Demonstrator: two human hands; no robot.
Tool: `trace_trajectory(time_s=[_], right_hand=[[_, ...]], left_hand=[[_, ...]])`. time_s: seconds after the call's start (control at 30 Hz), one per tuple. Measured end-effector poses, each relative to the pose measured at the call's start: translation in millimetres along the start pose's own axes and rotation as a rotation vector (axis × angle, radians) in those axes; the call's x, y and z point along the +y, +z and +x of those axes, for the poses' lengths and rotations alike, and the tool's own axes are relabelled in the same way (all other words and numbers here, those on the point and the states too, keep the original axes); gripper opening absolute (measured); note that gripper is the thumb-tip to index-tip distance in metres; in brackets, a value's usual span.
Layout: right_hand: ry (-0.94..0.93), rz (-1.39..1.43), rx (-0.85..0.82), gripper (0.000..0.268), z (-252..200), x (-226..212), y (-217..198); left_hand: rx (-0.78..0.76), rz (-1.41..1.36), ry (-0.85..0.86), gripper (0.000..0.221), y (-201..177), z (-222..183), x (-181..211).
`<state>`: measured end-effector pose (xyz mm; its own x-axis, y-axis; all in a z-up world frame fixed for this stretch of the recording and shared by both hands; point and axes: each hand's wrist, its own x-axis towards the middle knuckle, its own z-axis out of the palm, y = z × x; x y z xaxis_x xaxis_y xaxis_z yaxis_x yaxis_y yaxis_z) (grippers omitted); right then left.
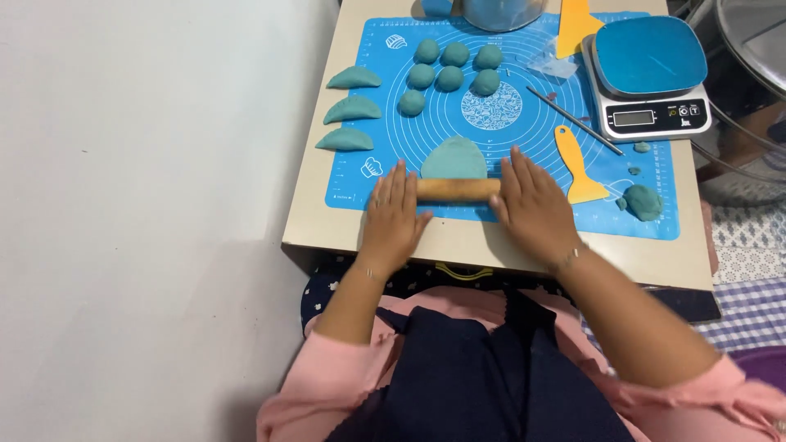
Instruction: Rolling out small dough balls and sealing them into crescent-shaped pockets using a rolling pin and hands.
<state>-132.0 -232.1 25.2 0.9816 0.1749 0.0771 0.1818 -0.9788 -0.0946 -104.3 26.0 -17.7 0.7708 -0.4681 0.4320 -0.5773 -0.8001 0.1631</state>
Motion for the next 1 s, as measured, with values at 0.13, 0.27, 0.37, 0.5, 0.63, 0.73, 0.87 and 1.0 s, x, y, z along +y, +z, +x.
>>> trace_trajectory(time_s=[0.13, 0.27, 0.37, 0.5, 0.63, 0.73, 0.87, 1.0], right_hand=[[-0.02, -0.038, 0.024, 0.07, -35.9, -9.2, 7.0], [-0.016, -0.015, 0.021, 0.069, -19.3, -1.7, 6.0], [0.019, 0.009, -0.016, 0.07, 16.4, 14.9, 12.0], [0.033, 0.064, -0.047, 0.073, 77.3, 45.2, 22.9], [0.073, 0.109, -0.012, 0.071, 127.0, 59.8, 24.8], [-0.04, 0.112, 0.169, 0.063, 154.3, 69.3, 33.4], [-0.061, 0.139, 0.187, 0.062, 155.5, 71.4, 34.8], [-0.074, 0.13, 0.171, 0.063, 143.8, 64.0, 28.5]], left_hand=[[0.057, 0.006, 0.023, 0.074, -5.9, -23.2, 14.3], [0.047, 0.033, 0.012, 0.077, 0.6, -11.6, 8.3], [-0.021, 0.013, -0.026, 0.074, 9.9, 19.1, -4.4], [-0.1, 0.023, -0.069, 0.07, 30.4, 76.7, -32.6], [-0.066, 0.093, -0.045, 0.071, 35.0, 121.4, -45.6], [-0.014, 0.22, 0.039, 0.066, 36.7, 140.4, -54.0], [-0.027, 0.28, 0.039, 0.074, 32.9, 143.3, -52.7], [-0.043, 0.204, 0.021, 0.069, 33.3, 133.2, -50.6]])
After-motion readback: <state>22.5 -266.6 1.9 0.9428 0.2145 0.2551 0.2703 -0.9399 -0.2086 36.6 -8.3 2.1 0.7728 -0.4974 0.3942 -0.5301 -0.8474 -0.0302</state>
